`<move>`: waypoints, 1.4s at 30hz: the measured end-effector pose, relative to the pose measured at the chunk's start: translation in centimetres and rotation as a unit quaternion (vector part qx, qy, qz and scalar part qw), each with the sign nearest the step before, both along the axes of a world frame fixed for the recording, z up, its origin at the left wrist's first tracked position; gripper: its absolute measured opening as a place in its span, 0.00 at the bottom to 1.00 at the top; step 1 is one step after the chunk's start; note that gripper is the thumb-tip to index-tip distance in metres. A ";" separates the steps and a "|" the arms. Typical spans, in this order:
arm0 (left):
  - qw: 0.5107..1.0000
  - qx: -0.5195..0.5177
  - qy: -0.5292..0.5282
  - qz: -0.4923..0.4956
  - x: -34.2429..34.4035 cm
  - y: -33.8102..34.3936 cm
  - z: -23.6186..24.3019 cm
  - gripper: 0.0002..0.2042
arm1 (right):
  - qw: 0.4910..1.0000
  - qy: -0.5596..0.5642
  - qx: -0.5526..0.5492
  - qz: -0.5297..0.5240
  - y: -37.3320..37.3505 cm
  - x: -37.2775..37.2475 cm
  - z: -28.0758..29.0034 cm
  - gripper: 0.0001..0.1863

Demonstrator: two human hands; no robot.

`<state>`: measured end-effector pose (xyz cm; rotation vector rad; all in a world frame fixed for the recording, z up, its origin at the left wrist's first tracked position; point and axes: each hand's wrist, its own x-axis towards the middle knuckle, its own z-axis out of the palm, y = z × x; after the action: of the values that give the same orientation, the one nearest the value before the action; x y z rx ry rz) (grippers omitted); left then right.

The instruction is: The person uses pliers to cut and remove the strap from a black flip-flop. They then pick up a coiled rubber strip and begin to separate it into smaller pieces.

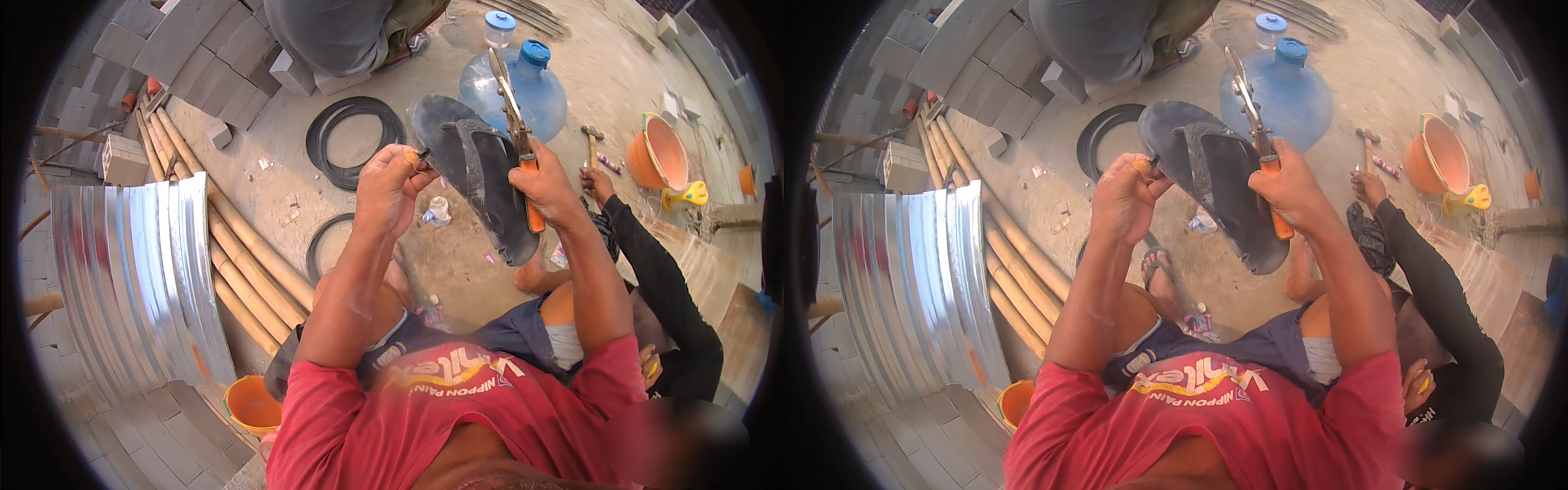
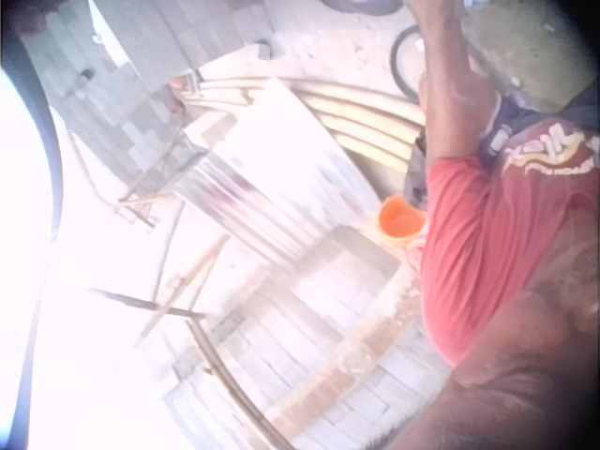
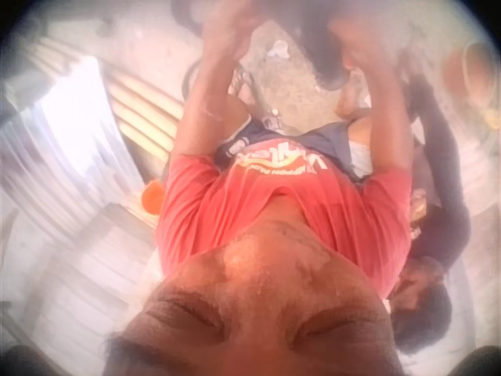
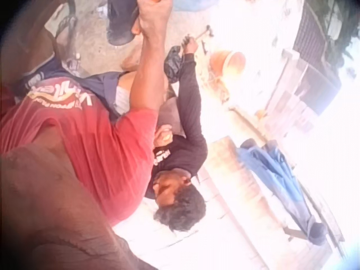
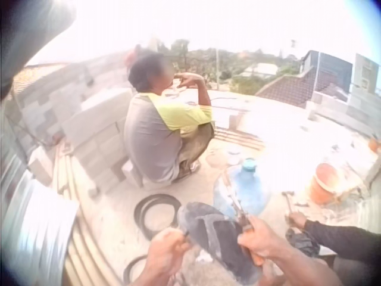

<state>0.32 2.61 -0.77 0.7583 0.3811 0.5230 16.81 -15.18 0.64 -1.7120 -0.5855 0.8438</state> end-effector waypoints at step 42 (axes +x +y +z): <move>0.792 0.239 0.391 -0.403 5.0 -3.2 -19.8 0.26 | 0.972 -0.195 -0.113 0.067 -1.1 0.6 -2.8 0.35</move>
<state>5.28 -0.60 -20.56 1.5283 0.6424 -0.5785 17.41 -16.27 -2.13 -2.0870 -0.9043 0.6886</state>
